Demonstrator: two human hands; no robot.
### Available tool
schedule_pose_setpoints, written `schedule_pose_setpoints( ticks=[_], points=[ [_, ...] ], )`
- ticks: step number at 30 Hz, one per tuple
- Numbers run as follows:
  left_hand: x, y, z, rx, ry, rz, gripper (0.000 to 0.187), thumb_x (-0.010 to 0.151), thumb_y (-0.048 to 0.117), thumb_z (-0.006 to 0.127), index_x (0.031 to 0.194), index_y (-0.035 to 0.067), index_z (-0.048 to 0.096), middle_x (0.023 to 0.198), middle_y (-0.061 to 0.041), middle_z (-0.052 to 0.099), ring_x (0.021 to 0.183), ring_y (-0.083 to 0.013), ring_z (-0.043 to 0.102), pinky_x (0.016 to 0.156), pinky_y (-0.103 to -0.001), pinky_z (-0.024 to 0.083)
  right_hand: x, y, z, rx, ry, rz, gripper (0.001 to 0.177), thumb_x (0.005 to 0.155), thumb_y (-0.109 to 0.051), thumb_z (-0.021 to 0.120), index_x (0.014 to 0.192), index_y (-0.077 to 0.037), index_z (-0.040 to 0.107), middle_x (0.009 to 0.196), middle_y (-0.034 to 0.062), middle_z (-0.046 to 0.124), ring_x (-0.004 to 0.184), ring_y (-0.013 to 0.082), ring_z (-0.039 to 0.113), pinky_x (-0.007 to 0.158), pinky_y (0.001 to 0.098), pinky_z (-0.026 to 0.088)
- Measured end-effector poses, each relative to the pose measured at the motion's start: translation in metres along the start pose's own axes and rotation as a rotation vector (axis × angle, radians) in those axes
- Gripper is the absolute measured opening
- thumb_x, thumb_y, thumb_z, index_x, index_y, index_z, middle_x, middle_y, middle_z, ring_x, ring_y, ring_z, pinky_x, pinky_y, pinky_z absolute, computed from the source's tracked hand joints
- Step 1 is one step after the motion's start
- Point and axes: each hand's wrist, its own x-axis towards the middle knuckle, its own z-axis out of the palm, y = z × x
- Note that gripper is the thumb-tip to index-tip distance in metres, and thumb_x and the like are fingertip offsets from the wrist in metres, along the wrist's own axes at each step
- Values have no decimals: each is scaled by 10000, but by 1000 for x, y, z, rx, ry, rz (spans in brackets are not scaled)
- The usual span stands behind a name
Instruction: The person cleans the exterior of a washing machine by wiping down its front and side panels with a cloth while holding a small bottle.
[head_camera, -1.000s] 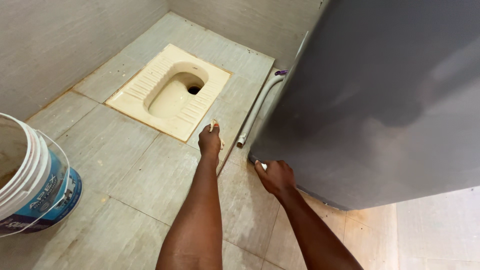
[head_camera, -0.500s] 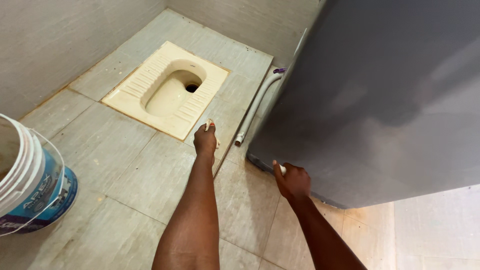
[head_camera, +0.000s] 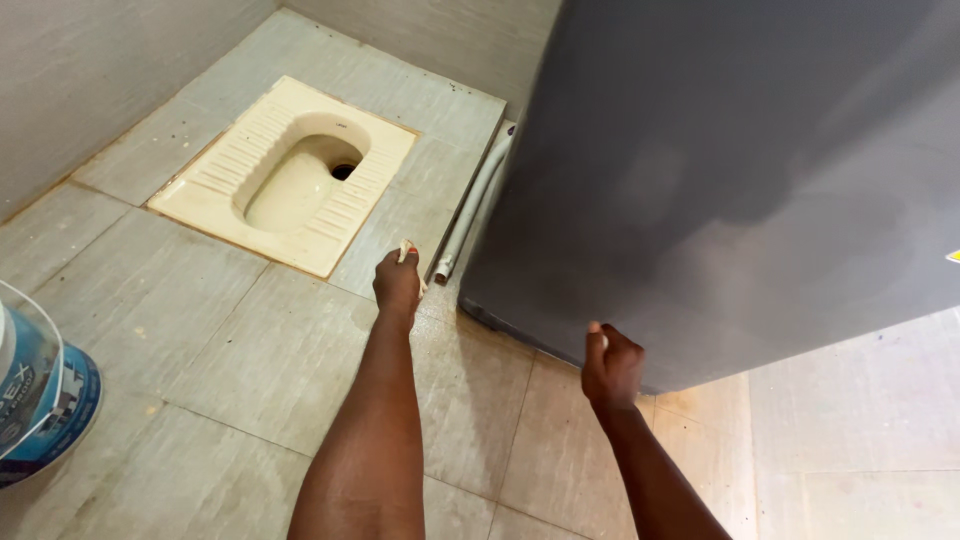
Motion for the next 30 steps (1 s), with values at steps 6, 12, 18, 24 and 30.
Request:
schedule_pose_setpoints(
  ticks=[6, 12, 18, 24, 30],
  points=[
    [-23, 18, 1, -15, -66, -54, 408, 976, 372, 626, 1242, 74, 710, 951, -155, 746, 726, -240, 704, 616, -373, 539, 4, 14, -7, 183, 64, -26, 588, 1062, -393, 497, 625, -5, 431, 518, 40, 374, 495, 143, 319, 473, 373, 247],
    [-20, 14, -7, -39, -56, -58, 413, 965, 356, 632, 1259, 74, 698, 942, -151, 741, 726, -236, 697, 612, -368, 535, 0, 11, 14, 231, -42, 4, 561, 1040, -395, 523, 644, 3, 522, 520, 60, 399, 491, 159, 352, 470, 378, 289],
    [-9, 10, -21, 29, -19, -31, 409, 954, 355, 650, 1258, 88, 708, 963, -142, 742, 709, -223, 699, 627, -345, 533, -7, -16, 47, -115, -391, 83, 551, 1001, -483, 487, 871, -12, 741, 612, 176, 622, 594, 317, 620, 650, 466, 490],
    [-12, 13, -46, -6, -9, -39, 404, 963, 350, 633, 1239, 64, 710, 951, -150, 746, 678, -233, 694, 592, -369, 534, -6, -42, 78, -312, -584, 13, 600, 988, -574, 461, 1074, -50, 740, 930, 203, 726, 947, 394, 679, 876, 513, 516],
    [-9, 14, -47, -9, 3, 26, 409, 950, 347, 641, 1240, 68, 712, 944, -145, 755, 696, -221, 703, 608, -364, 546, 0, -66, 92, -451, -714, 24, 583, 1010, -524, 420, 1064, -62, 772, 1044, 190, 747, 1049, 376, 676, 990, 490, 502]
  ],
)
